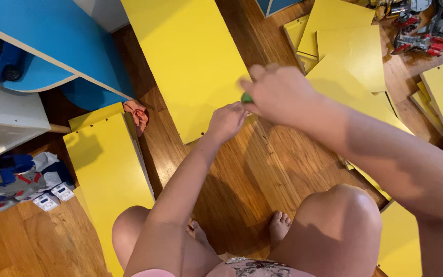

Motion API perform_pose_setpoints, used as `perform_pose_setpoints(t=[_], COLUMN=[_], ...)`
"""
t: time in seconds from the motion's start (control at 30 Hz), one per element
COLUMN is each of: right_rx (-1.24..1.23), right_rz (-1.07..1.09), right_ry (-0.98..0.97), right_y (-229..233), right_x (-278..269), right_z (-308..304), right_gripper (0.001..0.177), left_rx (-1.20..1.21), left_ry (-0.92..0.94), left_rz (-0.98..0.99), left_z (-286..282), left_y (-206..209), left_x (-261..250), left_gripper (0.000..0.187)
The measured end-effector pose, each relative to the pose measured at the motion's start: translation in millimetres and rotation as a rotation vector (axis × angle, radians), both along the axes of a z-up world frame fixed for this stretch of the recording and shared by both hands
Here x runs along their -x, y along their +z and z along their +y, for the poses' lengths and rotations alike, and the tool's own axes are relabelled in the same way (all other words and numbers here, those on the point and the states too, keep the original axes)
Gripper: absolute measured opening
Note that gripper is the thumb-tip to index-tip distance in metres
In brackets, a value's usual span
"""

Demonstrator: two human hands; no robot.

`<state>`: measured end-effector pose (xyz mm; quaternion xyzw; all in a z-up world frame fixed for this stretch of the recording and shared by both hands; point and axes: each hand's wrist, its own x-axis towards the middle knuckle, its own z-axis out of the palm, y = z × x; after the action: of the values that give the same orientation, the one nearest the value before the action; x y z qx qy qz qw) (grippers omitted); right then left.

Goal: The person is assembling a piece of furniture using a screwdriver. They are screwing screws into yellow wooden panels, aligning them, and securing them together.

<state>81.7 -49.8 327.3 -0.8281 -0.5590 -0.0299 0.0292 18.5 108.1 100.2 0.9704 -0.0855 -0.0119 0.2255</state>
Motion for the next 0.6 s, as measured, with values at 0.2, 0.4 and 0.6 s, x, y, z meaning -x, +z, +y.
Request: perform_pose_setpoints(t=[0.2,0.4,0.6], right_rx=[0.339,0.001,0.460], right_rz=[0.188,0.135,0.123], right_ry=[-0.204,0.040,-0.265], right_y=[-5,-12,-10], right_x=[-3,-7,-1], right_z=[5,-5,5], right_gripper=[0.045,0.031,0.062], left_rx=[-0.003,0.093,0.064], left_ry=[0.011,0.002,0.039], left_rz=[0.069,-0.020,0.093], left_z=[-2,-1,1], left_y=[12,13,13], left_x=[2,6,5], left_gripper=[0.034,0.027,0.029])
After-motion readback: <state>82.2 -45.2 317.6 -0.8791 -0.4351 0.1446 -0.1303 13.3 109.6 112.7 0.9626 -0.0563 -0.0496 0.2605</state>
